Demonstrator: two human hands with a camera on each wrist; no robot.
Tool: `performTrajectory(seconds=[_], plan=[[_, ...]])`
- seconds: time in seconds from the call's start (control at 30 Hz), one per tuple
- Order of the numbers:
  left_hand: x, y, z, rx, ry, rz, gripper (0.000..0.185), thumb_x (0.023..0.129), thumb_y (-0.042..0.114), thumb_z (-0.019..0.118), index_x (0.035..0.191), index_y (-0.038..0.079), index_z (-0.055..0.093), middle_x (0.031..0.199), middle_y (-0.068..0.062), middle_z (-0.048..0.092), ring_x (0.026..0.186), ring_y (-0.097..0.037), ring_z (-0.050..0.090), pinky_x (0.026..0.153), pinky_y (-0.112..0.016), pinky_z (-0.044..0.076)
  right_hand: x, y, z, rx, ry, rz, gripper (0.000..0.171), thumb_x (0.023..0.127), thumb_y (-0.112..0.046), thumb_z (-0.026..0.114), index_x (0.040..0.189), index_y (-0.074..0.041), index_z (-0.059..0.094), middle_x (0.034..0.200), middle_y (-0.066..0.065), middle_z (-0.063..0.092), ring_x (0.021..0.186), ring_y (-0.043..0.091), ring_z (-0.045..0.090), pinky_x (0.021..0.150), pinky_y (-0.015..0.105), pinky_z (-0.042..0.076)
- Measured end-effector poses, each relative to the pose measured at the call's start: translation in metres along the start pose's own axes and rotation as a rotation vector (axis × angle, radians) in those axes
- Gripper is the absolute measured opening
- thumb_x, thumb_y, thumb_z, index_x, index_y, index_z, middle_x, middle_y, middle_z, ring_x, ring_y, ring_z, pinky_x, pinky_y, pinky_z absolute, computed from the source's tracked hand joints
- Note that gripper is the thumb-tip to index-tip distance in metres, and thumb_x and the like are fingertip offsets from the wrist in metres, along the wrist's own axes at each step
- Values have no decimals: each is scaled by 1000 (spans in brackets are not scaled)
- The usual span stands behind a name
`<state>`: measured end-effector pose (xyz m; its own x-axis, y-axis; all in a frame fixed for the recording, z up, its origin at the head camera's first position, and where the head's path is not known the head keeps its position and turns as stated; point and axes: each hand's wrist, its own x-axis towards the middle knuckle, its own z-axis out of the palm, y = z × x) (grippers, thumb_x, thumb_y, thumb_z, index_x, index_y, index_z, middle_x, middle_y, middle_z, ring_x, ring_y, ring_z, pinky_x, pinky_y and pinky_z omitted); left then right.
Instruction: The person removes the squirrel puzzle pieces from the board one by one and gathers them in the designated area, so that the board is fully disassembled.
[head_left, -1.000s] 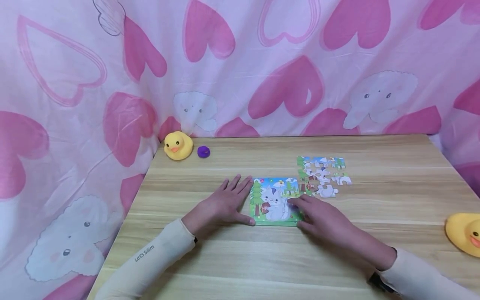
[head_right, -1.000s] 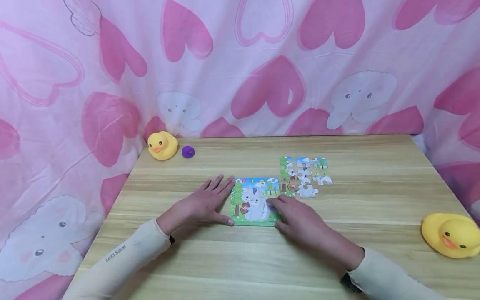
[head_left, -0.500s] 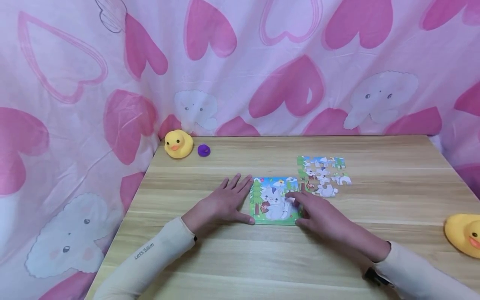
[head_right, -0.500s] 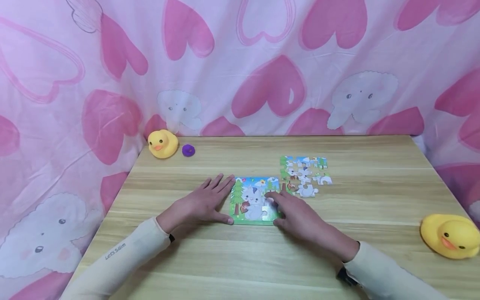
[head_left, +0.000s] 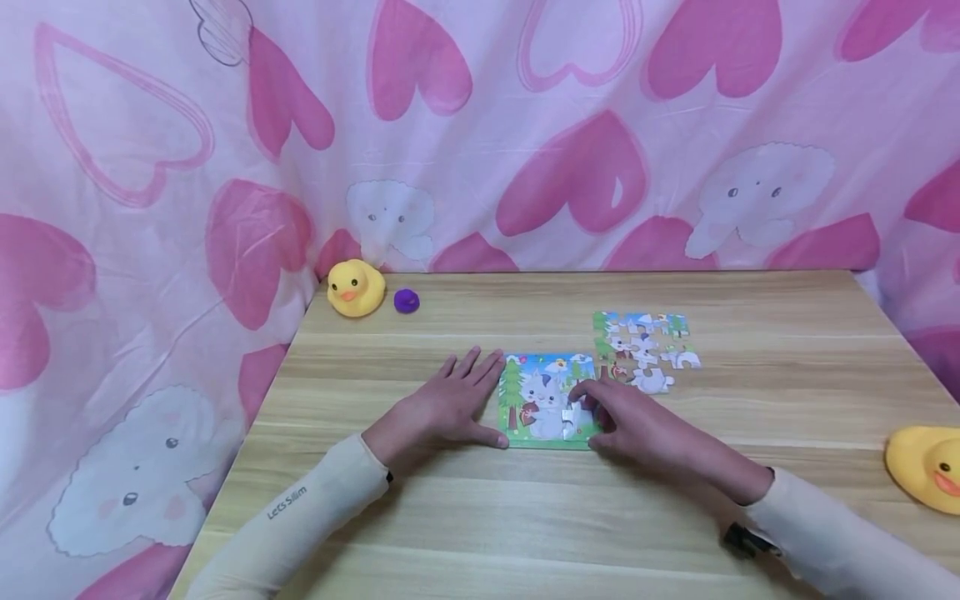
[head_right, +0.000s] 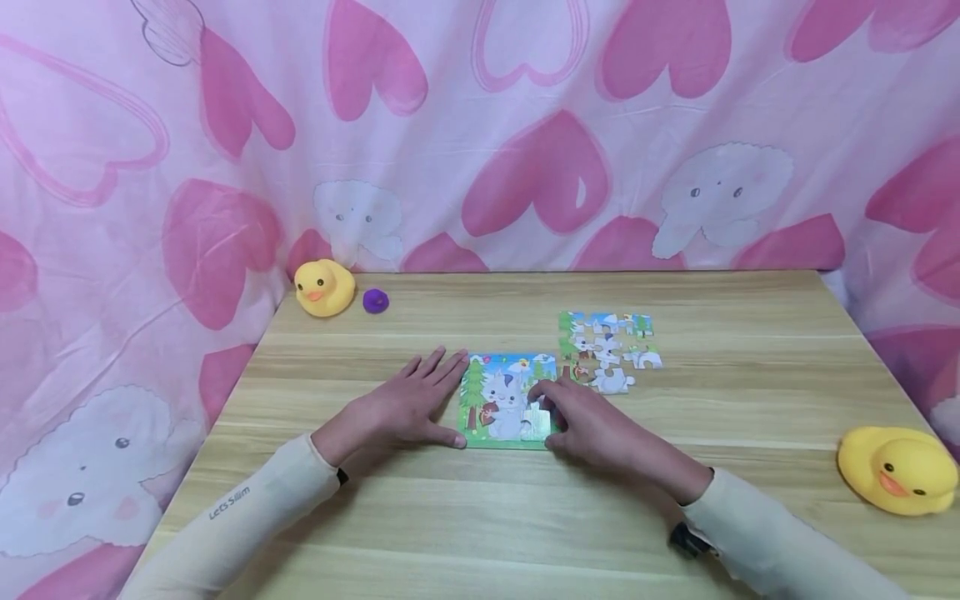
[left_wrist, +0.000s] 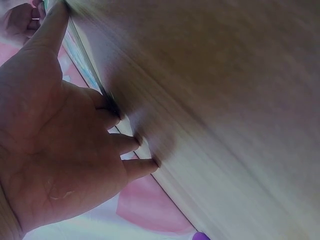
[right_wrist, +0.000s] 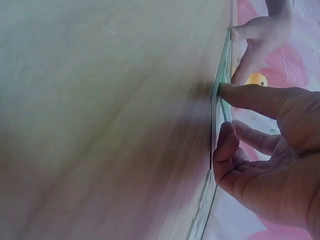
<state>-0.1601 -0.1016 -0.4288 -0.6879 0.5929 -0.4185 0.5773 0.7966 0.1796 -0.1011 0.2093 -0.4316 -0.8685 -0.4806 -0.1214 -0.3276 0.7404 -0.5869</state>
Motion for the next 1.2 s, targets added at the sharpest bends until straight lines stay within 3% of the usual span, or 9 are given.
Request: performTrajectory(seconds=[0.3, 0.57, 0.83, 1.2], plan=[[-1, 0, -2, -9, -2, 5, 126, 84, 86, 60, 172, 20, -3, 181, 2, -8, 168, -32, -9, 136, -58, 2, 4, 3, 1, 0, 8, -22, 55, 82, -8, 83, 135, -16, 69, 99, -5, 62, 89, 13, 54, 72, 22, 50], [-1, 0, -2, -26, -12, 6, 126, 85, 86, 61, 172, 20, -3, 181, 2, -10, 168, -32, -11, 136, -58, 1, -8, 13, -13, 66, 53, 2, 61, 85, -4, 81, 142, -18, 64, 101, -3, 60, 90, 17, 55, 70, 22, 52], [-3, 0, -5, -40, -33, -1, 125, 86, 85, 60, 171, 20, -6, 180, 3, -12, 167, -32, -14, 136, -59, 0, -28, 36, -35, -32, 158, 14, 67, 82, 0, 81, 144, -17, 63, 113, 2, 63, 91, 16, 59, 70, 22, 54], [-3, 2, -3, -72, -37, -4, 126, 86, 83, 63, 171, 21, -5, 180, 3, -14, 167, -31, -14, 135, -58, -3, -58, 74, -54, -71, 183, 81, 66, 83, 1, 82, 145, -10, 61, 114, 8, 62, 92, 16, 62, 71, 24, 58]])
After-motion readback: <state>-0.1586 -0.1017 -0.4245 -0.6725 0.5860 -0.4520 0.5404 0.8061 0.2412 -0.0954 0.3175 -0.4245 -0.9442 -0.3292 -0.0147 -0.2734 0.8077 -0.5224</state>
